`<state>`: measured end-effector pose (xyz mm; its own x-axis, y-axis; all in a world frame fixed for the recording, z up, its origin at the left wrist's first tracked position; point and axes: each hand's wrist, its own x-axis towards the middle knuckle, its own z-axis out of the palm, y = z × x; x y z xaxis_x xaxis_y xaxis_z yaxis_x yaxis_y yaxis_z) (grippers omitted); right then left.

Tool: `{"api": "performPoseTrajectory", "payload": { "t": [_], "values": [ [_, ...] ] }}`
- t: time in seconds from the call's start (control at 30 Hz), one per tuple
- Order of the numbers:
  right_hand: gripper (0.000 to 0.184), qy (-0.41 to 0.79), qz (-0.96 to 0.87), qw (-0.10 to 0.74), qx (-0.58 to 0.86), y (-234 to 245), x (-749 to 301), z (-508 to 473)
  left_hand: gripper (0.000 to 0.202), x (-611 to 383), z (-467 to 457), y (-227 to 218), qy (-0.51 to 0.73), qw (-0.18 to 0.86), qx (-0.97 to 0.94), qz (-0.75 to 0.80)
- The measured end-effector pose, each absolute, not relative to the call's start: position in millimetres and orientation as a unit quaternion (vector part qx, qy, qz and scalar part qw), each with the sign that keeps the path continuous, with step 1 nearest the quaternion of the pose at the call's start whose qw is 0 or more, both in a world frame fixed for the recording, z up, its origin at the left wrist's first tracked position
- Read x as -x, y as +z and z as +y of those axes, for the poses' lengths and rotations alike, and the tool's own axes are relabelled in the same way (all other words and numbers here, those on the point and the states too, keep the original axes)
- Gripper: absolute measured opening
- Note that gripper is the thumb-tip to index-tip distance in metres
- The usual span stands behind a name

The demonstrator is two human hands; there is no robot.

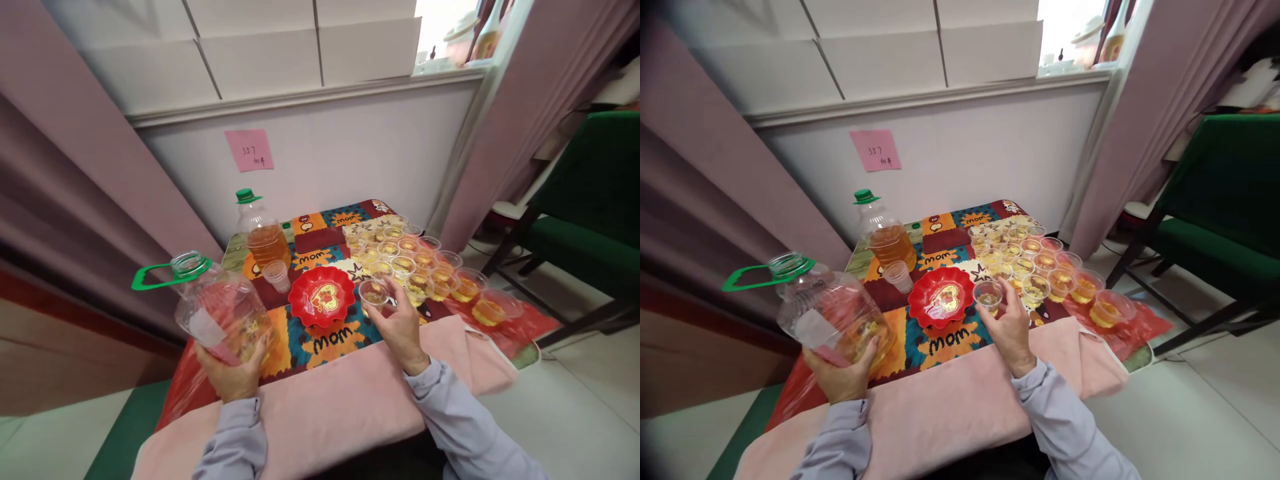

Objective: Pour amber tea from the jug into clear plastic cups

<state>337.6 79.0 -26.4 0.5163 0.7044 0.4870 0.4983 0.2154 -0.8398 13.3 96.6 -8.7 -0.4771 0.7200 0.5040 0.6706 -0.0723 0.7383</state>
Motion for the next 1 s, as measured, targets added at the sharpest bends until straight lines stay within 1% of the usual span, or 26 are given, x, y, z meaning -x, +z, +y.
{"api": "performPoseTrajectory", "payload": {
  "t": [0.17,0.33,0.4,0.5,0.57,0.7,0.83,1.0],
  "values": [
    [0.062,0.027,-0.512,0.542,0.666,-47,-354,63,0.118,-10,100,-14,0.535,0.031,-0.517,0.668],
    [0.053,-0.033,-0.561,0.486,0.67,-44,-362,57,0.123,-6,101,-16,0.529,0.033,-0.519,0.671],
    [0.044,-0.079,-0.584,0.456,0.667,-39,-365,50,0.122,-7,102,-17,0.525,0.033,-0.524,0.67],
    [0.024,-0.131,-0.611,0.417,0.66,-36,-369,39,0.119,-10,103,-17,0.545,0.028,-0.516,0.66],
    [0.018,-0.147,-0.628,0.401,0.651,-38,-370,34,0.124,-12,105,-19,0.575,0.027,-0.498,0.649],
    [0.018,-0.143,-0.657,0.406,0.619,-41,-373,34,0.139,-7,110,-28,0.6,0.023,-0.478,0.642],
    [0.02,-0.123,-0.675,0.408,0.602,-39,-377,42,0.138,0,114,-34,0.598,0.015,-0.492,0.633],
    [0.022,-0.138,-0.674,0.41,0.598,-36,-384,51,0.138,1,113,-36,0.596,0.016,-0.489,0.637]
  ]
}}
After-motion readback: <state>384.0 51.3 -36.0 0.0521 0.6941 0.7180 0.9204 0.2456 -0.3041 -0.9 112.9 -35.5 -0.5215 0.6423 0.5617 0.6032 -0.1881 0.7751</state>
